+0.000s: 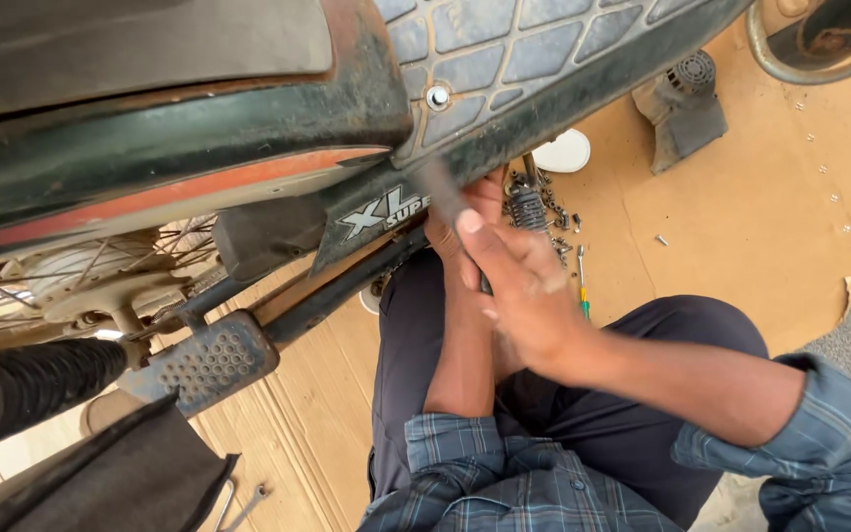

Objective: The person sits on the floor beside a motorcycle and uses a spanner to loosen and tighten a bolt on the side panel near the footrest, steadying the fastener with the other hand. They reposition the spanner repeatedly on the bolt and continue turning it until the end of the clip.

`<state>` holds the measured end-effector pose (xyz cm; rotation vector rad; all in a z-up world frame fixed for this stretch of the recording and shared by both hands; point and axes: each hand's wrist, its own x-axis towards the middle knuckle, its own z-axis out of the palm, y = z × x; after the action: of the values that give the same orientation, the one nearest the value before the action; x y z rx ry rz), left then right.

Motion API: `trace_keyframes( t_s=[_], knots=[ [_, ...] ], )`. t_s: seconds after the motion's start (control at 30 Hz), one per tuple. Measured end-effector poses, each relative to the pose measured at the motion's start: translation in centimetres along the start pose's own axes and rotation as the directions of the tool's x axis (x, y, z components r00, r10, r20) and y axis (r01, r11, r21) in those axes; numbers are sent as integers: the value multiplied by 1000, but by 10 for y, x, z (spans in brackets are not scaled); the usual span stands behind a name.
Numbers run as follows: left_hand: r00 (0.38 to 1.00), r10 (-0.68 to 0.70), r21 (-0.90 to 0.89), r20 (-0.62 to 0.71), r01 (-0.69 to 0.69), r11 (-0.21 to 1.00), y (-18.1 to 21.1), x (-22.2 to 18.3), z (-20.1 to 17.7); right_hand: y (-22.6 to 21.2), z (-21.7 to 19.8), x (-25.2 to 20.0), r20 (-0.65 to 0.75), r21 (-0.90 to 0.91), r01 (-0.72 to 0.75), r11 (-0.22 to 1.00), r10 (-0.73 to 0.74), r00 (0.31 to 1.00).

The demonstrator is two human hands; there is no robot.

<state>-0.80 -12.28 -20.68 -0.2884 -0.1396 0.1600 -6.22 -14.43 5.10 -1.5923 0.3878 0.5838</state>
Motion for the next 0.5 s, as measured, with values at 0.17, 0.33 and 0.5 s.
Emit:
trace_keyframes(
  t_s=[0.17,0.33,0.5],
  knots=[
    [983,-37,2,-181,38,999,2,12,23,-22,-56,48,39,-396,346,851,-361,932],
    [986,28,29,-164,-24,999,-8,18,67,-49,-75,72,6,-578,314,753,-381,925],
    [984,37,34,-174,-31,999,-8,22,72,-55,-75,95,100,-652,387,652,-431,897]
  ],
)
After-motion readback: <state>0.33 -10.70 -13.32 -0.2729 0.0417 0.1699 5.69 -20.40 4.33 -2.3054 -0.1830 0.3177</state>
